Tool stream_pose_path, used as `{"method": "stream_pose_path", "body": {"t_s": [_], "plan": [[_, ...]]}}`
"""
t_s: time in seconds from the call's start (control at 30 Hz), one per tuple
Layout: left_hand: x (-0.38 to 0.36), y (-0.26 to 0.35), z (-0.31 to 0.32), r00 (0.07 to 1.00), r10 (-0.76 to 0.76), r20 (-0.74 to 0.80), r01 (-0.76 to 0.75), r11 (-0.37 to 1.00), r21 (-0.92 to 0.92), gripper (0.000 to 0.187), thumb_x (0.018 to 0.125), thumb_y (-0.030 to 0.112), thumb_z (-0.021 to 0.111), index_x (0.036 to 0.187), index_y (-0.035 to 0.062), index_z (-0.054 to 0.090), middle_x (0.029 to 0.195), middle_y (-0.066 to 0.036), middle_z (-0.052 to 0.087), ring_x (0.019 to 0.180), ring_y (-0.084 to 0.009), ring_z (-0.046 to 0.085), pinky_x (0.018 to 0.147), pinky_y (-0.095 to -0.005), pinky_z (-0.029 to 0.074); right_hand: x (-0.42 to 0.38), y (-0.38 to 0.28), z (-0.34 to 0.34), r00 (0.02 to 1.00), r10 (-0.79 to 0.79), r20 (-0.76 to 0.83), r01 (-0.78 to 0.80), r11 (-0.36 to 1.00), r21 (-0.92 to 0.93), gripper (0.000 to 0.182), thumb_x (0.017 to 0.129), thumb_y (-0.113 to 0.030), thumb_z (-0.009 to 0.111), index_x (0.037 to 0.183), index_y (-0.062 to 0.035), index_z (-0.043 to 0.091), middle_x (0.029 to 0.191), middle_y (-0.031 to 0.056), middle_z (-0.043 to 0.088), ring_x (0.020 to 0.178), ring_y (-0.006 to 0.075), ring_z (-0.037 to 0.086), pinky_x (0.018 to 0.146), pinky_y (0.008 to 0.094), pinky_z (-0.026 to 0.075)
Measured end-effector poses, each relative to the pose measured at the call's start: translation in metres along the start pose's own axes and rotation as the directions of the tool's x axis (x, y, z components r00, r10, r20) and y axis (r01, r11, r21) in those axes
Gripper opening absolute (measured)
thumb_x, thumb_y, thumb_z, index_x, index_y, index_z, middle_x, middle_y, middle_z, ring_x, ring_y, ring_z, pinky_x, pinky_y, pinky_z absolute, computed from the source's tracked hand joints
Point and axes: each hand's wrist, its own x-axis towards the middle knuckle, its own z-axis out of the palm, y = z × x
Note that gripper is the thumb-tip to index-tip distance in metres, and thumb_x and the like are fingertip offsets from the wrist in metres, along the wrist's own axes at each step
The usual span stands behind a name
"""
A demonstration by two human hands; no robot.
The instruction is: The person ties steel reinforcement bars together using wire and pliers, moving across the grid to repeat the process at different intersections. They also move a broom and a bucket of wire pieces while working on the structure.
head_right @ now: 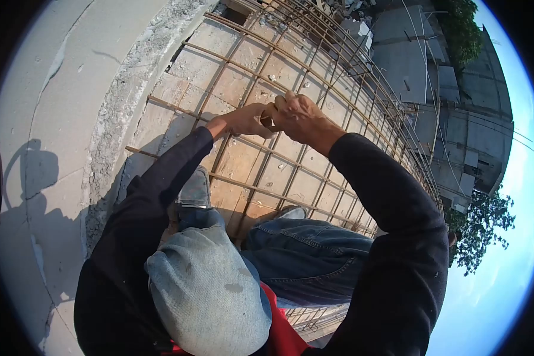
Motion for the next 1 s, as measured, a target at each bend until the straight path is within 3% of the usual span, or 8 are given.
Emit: {"method": "stream_pose_path", "body": {"t_s": [0.23,0.3,0.43,0.53,0.63,0.7,0.83,1.0], "plan": [[-0.009,-0.007,0.037,0.915,0.044,-0.401,-0.014,0.997,0.076,0.044,0.071,0.029,0.078,0.103,0.0043,0.063,0.089,-0.010,0.067,0.078,-0.0215,0.062,0.071,-0.0338,0.049,0.052,0.011,-0.047,0.800,0.023,0.599,-0.180,0.962,0.204,0.028,0.076,-0.019,0.061,0.098,-0.0034,0.066,0.078,0.0177,0.065,0.076,0.0294,0.067,0.067,0.0405,0.055],[-0.008,0.000,0.029,0.932,-0.115,-0.345,0.134,0.990,0.033,0.040,0.071,0.027,0.080,0.101,0.0029,0.067,0.094,-0.009,0.069,0.075,-0.0159,0.061,0.069,-0.0310,0.049,0.056,0.018,-0.051,0.409,-0.007,0.912,-0.658,0.691,0.300,0.031,0.083,-0.025,0.058,0.094,0.0024,0.063,0.078,0.0169,0.064,0.069,0.0258,0.066,0.062,0.0385,0.055],[0.002,-0.001,0.012,1.000,-0.009,-0.015,0.012,0.972,0.234,0.038,0.073,0.033,0.078,0.094,0.0035,0.068,0.076,-0.002,0.064,0.062,-0.0141,0.056,0.058,-0.0281,0.044,0.023,0.003,-0.050,0.931,-0.094,0.353,-0.010,0.959,0.283,0.042,0.081,-0.030,0.066,0.106,0.0028,0.060,0.081,0.0124,0.063,0.077,0.0264,0.065,0.064,0.0399,0.054],[0.005,-0.003,-0.007,0.950,-0.126,0.287,0.181,0.968,-0.174,0.033,0.073,0.035,0.078,0.080,0.0046,0.066,0.064,-0.001,0.058,0.054,-0.0100,0.056,0.047,-0.0217,0.042,-0.003,-0.011,-0.017,0.999,-0.046,-0.022,0.041,0.981,-0.190,0.052,0.075,-0.029,0.073,0.118,-0.0075,0.053,0.106,0.0122,0.057,0.097,0.0264,0.057,0.082,0.0408,0.050],[0.013,0.012,-0.018,0.911,-0.199,0.361,0.219,0.976,-0.015,0.043,0.073,0.040,0.077,0.092,0.0028,0.066,0.079,-0.008,0.064,0.070,-0.0148,0.062,0.067,-0.0291,0.049,-0.001,0.002,0.001,0.998,0.063,-0.025,-0.061,0.997,0.053,0.040,0.074,-0.023,0.071,0.107,-0.0008,0.061,0.089,0.0124,0.063,0.088,0.0277,0.062,0.073,0.0372,0.052],[0.005,0.006,-0.016,0.973,-0.097,0.212,0.133,0.978,-0.163,0.054,0.070,0.044,0.079,0.099,0.0002,0.064,0.086,-0.010,0.063,0.083,-0.0170,0.060,0.075,-0.0296,0.048,0.020,0.014,-0.059,0.642,0.022,0.767,-0.373,0.882,0.287,0.031,0.082,-0.012,0.055,0.102,0.0106,0.059,0.082,0.0165,0.068,0.073,0.0293,0.069,0.062,0.0384,0.056],[-0.046,0.017,0.004,0.809,0.132,-0.573,-0.077,0.990,0.119,0.049,0.076,0.043,0.075,0.097,0.0000,0.063,0.086,-0.010,0.063,0.082,-0.0167,0.060,0.074,-0.0300,0.048,0.002,0.046,-0.021,0.537,-0.298,0.789,-0.669,0.419,0.614,0.035,0.087,-0.015,0.051,0.109,0.0119,0.055,0.086,0.0224,0.067,0.071,0.0281,0.070,0.060,0.0345,0.060],[-0.112,0.019,0.057,0.822,-0.458,-0.339,0.176,0.769,-0.614,0.041,0.088,0.041,0.064,0.103,0.0023,0.057,0.082,-0.008,0.064,0.070,-0.0133,0.064,0.062,-0.0267,0.055,-0.060,0.025,0.007,0.679,-0.330,0.656,-0.690,0.020,0.724,0.034,0.093,-0.020,0.050,0.109,0.0096,0.055,0.082,0.0172,0.066,0.069,0.0223,0.069,0.059,0.0330,0.060]]}}
